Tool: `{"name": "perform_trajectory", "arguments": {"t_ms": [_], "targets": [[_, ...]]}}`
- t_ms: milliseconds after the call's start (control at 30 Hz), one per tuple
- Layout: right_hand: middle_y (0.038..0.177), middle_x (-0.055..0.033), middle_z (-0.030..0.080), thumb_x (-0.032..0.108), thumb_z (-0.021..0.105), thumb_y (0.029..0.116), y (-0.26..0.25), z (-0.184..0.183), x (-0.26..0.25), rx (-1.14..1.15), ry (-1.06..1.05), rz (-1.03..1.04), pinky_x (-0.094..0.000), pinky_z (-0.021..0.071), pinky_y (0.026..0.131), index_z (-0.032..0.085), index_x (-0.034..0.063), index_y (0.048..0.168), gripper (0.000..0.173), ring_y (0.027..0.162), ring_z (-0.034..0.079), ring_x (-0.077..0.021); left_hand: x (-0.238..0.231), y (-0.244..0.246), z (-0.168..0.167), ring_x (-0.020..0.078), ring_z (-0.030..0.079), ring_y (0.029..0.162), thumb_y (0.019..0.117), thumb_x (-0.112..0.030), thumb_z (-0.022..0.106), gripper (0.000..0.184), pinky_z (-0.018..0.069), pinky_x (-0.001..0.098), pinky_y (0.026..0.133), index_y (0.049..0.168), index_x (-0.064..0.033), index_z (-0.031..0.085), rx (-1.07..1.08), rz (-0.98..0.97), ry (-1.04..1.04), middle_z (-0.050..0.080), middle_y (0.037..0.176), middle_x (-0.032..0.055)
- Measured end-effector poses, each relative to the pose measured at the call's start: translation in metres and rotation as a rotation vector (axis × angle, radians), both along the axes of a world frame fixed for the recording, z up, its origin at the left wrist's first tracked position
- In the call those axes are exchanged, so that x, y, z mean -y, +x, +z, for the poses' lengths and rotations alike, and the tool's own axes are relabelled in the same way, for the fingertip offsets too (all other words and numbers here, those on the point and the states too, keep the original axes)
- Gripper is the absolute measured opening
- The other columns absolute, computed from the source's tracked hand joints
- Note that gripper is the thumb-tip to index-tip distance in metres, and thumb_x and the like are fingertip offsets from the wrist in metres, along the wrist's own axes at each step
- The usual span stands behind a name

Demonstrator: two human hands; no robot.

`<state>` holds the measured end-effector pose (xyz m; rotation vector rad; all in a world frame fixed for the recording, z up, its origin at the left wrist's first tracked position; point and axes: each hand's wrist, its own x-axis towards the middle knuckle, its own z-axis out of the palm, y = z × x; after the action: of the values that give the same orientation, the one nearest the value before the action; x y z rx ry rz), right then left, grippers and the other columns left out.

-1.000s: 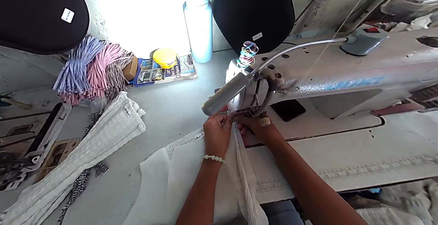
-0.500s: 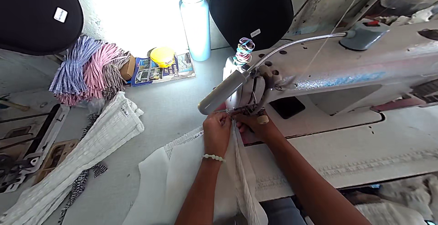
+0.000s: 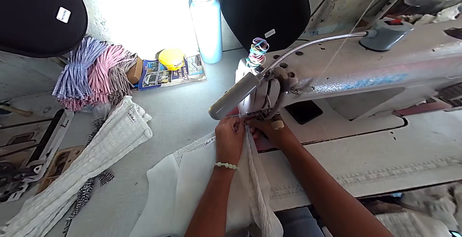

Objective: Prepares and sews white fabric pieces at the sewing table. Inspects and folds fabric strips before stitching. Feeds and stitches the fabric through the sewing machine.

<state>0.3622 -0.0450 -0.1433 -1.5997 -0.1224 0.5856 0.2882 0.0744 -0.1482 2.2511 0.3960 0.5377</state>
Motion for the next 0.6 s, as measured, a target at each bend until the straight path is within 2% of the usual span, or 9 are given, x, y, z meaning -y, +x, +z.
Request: {"name": "perform_trajectory", "arguments": {"t_ms": [267,467,600], "targets": [[0.069,-0.0040,0.067,-0.002,0.068,0.0946,0.0004,0.0016,-0.0013,-0.020,-0.011,-0.009,-0.0191,0.0559,0.053,0.064,-0.0034,0.101,0.007,0.052,0.064,-0.0076,0.0000,-0.0002,-0.0016,0.0136,0.067,0.079,0.0921,-0.007,0.068,0.012,0.0540,0.0243,0.076,0.089,0.0020,0.076,0.014,-0.010,0.007,0.072,0.091,0.0155],[0.070,-0.0044,0.068,-0.003,0.067,0.0950,0.0006,0.0004,-0.0011,-0.017,-0.004,-0.010,-0.0192,0.0559,0.053,0.064,-0.0034,0.101,0.006,0.053,0.064,-0.0077,0.0030,0.0003,-0.0049,0.0224,0.070,0.081,0.0920,-0.005,0.066,0.013,0.0570,0.0321,0.077,0.088,0.0036,0.075,0.057,-0.003,0.118,0.072,0.091,0.0186],[0.072,-0.0044,0.068,-0.003,0.066,0.0956,0.0000,0.0007,-0.0009,-0.027,-0.004,-0.010,-0.0191,0.0561,0.054,0.064,-0.0033,0.101,0.006,0.053,0.064,-0.0075,0.0027,0.0006,-0.0066,0.0217,0.070,0.080,0.0918,-0.004,0.066,0.013,0.0571,0.0309,0.076,0.087,0.0033,0.075,0.075,0.003,0.136,0.072,0.091,0.0184]]}}
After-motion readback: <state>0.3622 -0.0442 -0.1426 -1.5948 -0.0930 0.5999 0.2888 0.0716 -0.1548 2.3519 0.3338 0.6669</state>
